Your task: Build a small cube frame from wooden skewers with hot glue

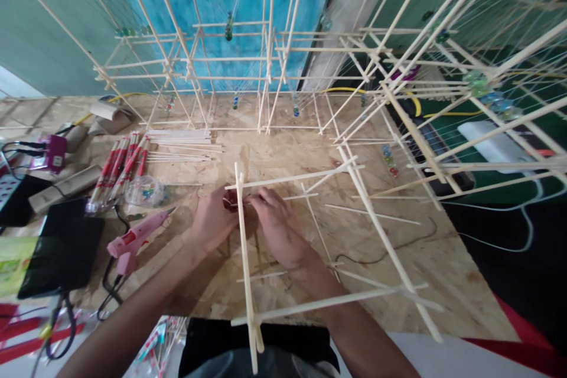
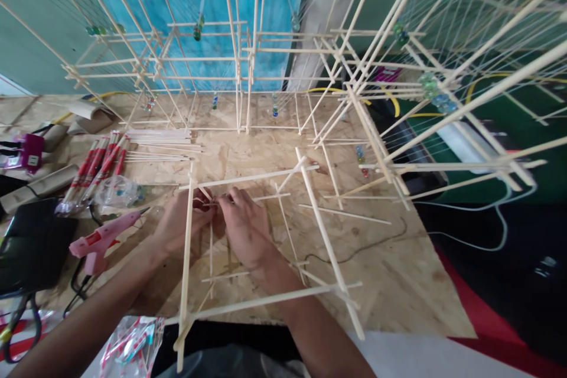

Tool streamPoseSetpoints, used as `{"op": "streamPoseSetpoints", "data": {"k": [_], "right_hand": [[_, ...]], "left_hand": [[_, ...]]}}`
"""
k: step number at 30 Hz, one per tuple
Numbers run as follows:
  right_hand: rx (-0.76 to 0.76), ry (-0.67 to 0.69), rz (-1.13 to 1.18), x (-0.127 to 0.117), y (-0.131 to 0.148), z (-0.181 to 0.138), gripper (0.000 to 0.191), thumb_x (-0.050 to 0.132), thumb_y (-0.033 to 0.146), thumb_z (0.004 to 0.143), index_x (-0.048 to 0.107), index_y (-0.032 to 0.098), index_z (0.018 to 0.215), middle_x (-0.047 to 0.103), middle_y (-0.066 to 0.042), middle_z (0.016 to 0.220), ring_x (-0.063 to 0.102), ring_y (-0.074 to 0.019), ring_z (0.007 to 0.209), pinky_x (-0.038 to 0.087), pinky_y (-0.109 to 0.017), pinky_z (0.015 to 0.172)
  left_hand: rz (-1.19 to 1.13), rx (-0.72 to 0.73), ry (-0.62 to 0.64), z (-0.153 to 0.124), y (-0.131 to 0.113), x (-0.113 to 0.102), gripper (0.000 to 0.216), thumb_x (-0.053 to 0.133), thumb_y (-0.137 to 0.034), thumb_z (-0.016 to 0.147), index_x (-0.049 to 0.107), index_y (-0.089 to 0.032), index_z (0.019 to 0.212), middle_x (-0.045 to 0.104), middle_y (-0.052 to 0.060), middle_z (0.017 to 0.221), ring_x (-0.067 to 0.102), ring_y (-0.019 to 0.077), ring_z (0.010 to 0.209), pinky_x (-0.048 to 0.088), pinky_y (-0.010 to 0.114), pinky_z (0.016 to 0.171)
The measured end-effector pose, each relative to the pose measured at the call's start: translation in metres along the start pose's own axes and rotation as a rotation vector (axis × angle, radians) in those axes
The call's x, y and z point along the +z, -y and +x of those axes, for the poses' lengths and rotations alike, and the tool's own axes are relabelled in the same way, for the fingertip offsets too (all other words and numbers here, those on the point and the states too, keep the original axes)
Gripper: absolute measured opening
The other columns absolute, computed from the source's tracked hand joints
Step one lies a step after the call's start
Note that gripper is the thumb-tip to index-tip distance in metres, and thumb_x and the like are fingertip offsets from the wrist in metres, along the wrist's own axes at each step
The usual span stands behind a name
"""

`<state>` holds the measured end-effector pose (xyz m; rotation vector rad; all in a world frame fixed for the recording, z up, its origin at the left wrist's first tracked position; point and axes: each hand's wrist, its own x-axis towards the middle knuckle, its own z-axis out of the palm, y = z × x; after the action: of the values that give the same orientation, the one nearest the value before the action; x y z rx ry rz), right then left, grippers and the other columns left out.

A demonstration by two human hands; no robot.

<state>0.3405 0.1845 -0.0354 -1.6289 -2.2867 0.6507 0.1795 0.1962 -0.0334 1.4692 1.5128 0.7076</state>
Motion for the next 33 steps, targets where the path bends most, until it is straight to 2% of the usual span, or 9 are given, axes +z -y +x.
{"op": "streamPoseSetpoints", "data": {"k": [6,13,18,24,28,33], "right_hand": [[-0.002,0.01,0.022,-0.001,0.0,-0.001,0.032,0.051,0.006,0.098,0.072,0.022,0.116,0.067,-0.009,0.12,0.06,-0.0213,0.113,0.047,-0.031,0.09],[-0.026,-0.023,0.021,0.004,-0.003,-0.001,0.036,0.049,0.007,0.098,0.071,0.024,0.12,0.067,-0.007,0.119,0.06,-0.0212,0.111,0.047,-0.03,0.09],[-0.019,-0.019,-0.003,0.004,-0.003,-0.001,0.037,0.047,0.005,0.097,0.071,0.024,0.119,0.068,-0.007,0.117,0.061,-0.0222,0.11,0.046,-0.03,0.088],[-0.024,-0.008,0.015,0.002,-0.001,-0.002,0.038,0.047,0.004,0.096,0.071,0.021,0.121,0.067,-0.009,0.12,0.06,-0.023,0.113,0.046,-0.031,0.092],[-0.025,0.0,-0.01,0.0,0.0,-0.002,0.037,0.047,0.005,0.096,0.07,0.022,0.119,0.067,-0.007,0.117,0.06,-0.0228,0.111,0.046,-0.031,0.089],[-0.025,-0.008,-0.008,0.0,-0.001,-0.002,0.036,0.047,0.004,0.096,0.071,0.023,0.116,0.067,-0.006,0.112,0.06,-0.0217,0.107,0.046,-0.03,0.087]], "left_hand": [[0.126,0.037,-0.034,0.001,0.003,0.003,0.012,0.065,-0.017,0.072,0.069,-0.019,0.082,0.073,0.003,0.074,0.067,0.0194,0.064,0.046,0.027,0.058],[0.286,0.16,-0.088,0.002,0.0,0.005,0.013,0.062,-0.009,0.072,0.066,-0.021,0.076,0.072,0.005,0.074,0.067,0.0221,0.069,0.046,0.03,0.064],[0.278,0.179,-0.061,0.0,-0.005,0.005,0.018,0.06,-0.006,0.072,0.065,-0.021,0.08,0.072,0.007,0.08,0.069,0.0261,0.076,0.048,0.034,0.071],[0.226,0.178,-0.02,-0.002,-0.007,0.004,0.015,0.063,-0.009,0.074,0.065,-0.022,0.081,0.071,0.006,0.076,0.067,0.026,0.072,0.047,0.035,0.068],[0.226,0.198,-0.045,0.001,-0.003,0.007,0.018,0.061,-0.006,0.072,0.066,-0.021,0.08,0.071,0.006,0.078,0.067,0.0251,0.071,0.046,0.034,0.067],[0.275,0.193,-0.017,0.001,-0.005,0.007,0.015,0.061,-0.006,0.073,0.067,-0.019,0.08,0.071,0.007,0.078,0.067,0.0257,0.073,0.046,0.034,0.067]]}}
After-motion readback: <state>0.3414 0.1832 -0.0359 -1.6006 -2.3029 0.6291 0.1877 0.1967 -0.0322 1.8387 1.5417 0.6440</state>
